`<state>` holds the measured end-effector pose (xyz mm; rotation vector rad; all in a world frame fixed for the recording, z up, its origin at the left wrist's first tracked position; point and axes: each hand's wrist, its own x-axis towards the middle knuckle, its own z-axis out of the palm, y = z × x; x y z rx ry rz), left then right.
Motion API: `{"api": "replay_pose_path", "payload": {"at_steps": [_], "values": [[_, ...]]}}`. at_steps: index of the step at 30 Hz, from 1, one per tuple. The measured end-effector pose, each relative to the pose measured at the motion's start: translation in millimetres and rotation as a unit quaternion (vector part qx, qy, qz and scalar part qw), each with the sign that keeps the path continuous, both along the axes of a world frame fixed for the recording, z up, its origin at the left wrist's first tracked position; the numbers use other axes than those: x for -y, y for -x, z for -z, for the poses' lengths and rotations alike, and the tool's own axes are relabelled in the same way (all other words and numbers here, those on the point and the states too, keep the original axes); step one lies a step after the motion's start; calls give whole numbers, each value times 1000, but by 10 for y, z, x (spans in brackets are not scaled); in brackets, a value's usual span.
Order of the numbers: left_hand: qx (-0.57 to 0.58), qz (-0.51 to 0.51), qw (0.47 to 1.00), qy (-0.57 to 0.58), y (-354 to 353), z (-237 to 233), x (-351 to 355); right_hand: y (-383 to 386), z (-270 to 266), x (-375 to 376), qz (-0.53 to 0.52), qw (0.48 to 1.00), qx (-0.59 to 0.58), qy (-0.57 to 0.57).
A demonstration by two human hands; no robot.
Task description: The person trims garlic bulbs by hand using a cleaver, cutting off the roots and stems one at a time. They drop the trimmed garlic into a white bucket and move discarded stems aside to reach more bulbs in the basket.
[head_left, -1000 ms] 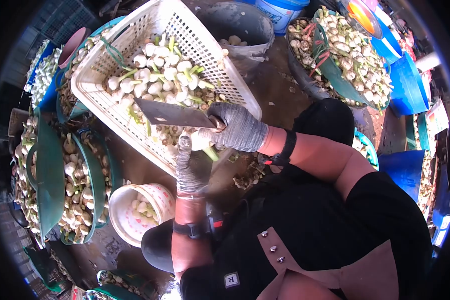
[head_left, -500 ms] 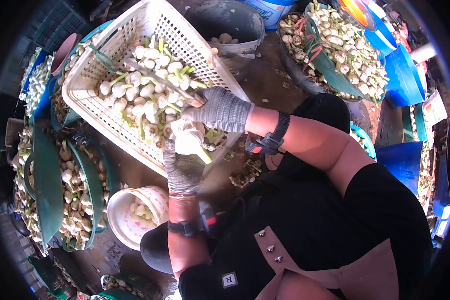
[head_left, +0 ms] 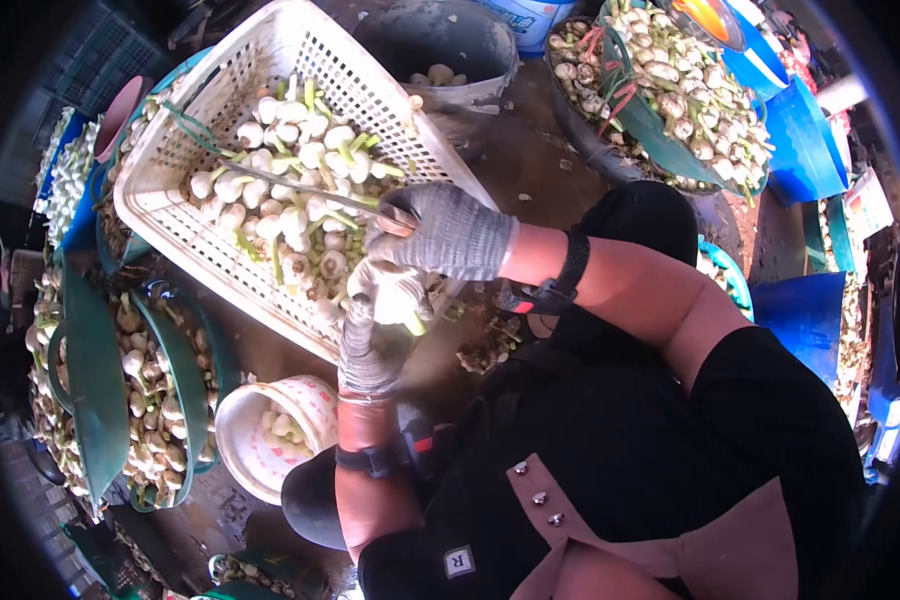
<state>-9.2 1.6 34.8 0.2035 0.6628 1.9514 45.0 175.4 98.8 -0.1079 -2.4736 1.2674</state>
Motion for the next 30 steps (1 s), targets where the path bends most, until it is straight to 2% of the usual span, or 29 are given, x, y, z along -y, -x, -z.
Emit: {"api": "replay_pose_path", "payload": {"at_steps": [1, 2, 3, 4, 6, 7, 8, 10, 11, 12, 13, 14, 15, 18, 21, 23, 30], "values": [[-54, 38, 998, 5, -29, -20, 4, 61, 41, -86, -23, 985, 74, 156], [-108, 76, 991, 10, -60, -183, -35, 126, 30, -138, -34, 985, 49, 165], [-172, 15, 980, 102, -152, -372, -65, 151, 18, -163, -14, 994, 82, 71], [-172, 13, 980, 102, -141, -356, -74, 179, -120, -150, 3, 993, 113, -23], [-207, -33, 971, 114, -94, -263, -88, 152, -168, -158, 29, 990, 136, 34], [-225, -58, 965, 120, -56, -207, -89, 55, -116, -170, -11, 995, -38, -93], [-243, -83, 958, 128, -14, -158, -83, -66, -150, -179, -18, 995, -40, -92], [-279, -128, 941, 140, 65, -108, -65, -294, -234, -201, -8, 998, 14, 55], [-296, -93, 935, 172, 99, -230, -19, -378, -206, -206, -9, 998, 13, 55], [-313, -138, 932, 119, 45, -217, 43, -461, -149, -214, -33, 998, 10, -55], [-545, -111, 794, 244, 154, 291, 176, -515, -110, -212, -54, 985, 7, -164], [-730, -76, 585, 344, 280, 784, 277, -543, -96, -198, -50, 985, 8, -164], [-887, -120, 355, 269, 244, 373, 200, -561, -88, -186, -62, 978, 38, -197], [-863, -74, 419, 272, 211, 459, 190, -556, -123, -158, -64, 969, 85, -224], [-856, -73, 427, 283, 228, 529, 204, -537, -147, -159, -82, 969, 76, -218], [-854, -79, 422, 292, 219, 549, 235, -537, -263, -131, -112, 950, 153, -249], [-868, -104, 373, 310, 109, 531, 337, -494, -28, -116, -91, 949, 153, -262]]}}
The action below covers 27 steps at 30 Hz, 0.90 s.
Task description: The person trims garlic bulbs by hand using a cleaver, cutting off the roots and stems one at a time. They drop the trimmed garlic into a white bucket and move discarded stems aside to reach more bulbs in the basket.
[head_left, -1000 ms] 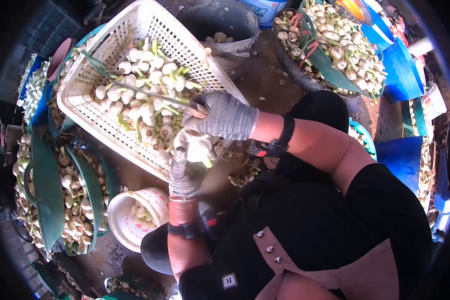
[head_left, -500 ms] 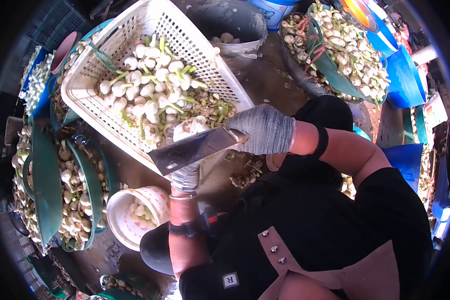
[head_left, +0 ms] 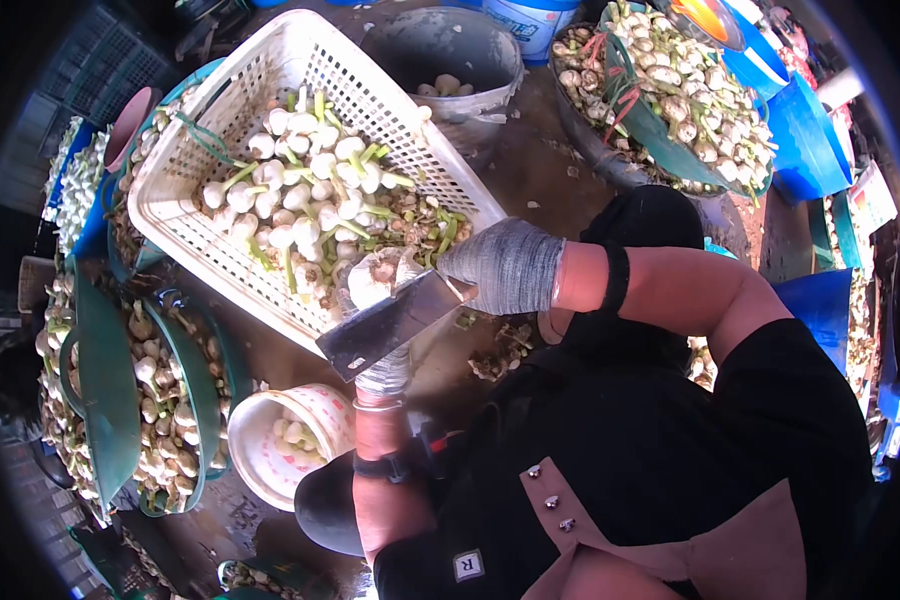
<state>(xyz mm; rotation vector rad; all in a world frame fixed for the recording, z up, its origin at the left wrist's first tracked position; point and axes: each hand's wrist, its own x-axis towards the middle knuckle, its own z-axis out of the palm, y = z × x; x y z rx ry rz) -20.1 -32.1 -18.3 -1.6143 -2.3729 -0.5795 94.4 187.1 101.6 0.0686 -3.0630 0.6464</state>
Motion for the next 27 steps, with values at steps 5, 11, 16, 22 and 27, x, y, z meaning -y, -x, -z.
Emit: {"api": "replay_pose_path", "payload": {"at_steps": [5, 11, 16, 22, 27], "values": [[150, -5, 989, 11, 54, 60, -4, 60, 281, -21, 20, 998, -44, 36], [8, -81, 995, -57, 2, -565, -326, 112, 119, 25, 38, 989, -137, 51], [48, 4, 969, -242, -391, -1607, -588, 308, 907, -646, 303, 943, 95, 93], [190, -102, 926, -310, -150, -857, -467, 248, 139, -122, 172, 982, -68, 33], [3, -94, 994, -51, 36, -118, -61, 80, -135, 102, 30, 995, -31, 87]]}}
